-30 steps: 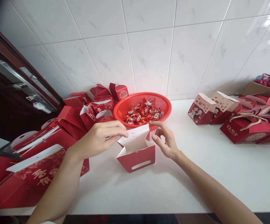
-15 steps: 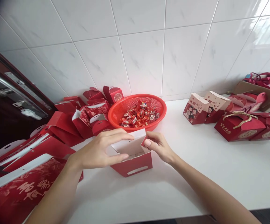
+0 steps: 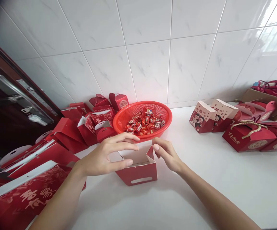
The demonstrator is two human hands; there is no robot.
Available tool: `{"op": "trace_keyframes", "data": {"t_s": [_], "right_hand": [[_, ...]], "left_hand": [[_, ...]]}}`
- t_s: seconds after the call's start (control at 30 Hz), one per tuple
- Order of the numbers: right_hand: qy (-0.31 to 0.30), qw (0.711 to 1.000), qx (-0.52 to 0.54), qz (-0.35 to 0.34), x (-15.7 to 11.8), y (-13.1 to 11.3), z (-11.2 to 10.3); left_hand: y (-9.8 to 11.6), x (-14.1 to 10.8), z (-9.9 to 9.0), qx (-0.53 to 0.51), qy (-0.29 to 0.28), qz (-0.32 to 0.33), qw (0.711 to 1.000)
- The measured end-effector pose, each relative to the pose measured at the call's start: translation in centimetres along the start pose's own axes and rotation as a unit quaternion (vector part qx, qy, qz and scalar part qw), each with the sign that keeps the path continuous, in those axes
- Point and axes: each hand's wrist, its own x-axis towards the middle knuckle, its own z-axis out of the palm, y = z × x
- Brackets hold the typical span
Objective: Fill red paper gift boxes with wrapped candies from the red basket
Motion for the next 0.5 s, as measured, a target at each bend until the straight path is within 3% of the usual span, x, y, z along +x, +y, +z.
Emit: {"op": "trace_keyframes", "data": {"t_s": [0.17, 0.27, 0.37, 0.43, 0.5], "right_hand": [[0.122, 0.984, -0.100, 0.078, 0.4, 4.0, -0.5], [0.130, 0.980, -0.121, 0.092, 0.8, 6.1, 0.2], [0.109, 0.982, -0.121, 0.093, 1.0, 7.0, 1.1], [0.098, 0.983, -0.118, 0.095, 1.0, 7.2, 1.3], [0.095, 0.984, -0.114, 0.099, 1.0, 7.4, 1.4]], "left_hand": [[-1.0, 0.1, -0.5, -0.049, 0.076, 0.015, 0.996], [-2.3, 1.0, -1.2, -0.125, 0.128, 0.023, 0.984], [-4.2, 3.4, -1.9, -0.138, 0.173, -0.027, 0.975], [-5.7, 5.7, -2.2, -0.099, 0.167, -0.067, 0.979], [-7.1, 8.3, -2.3, -0.059, 0.116, -0.096, 0.987]]}}
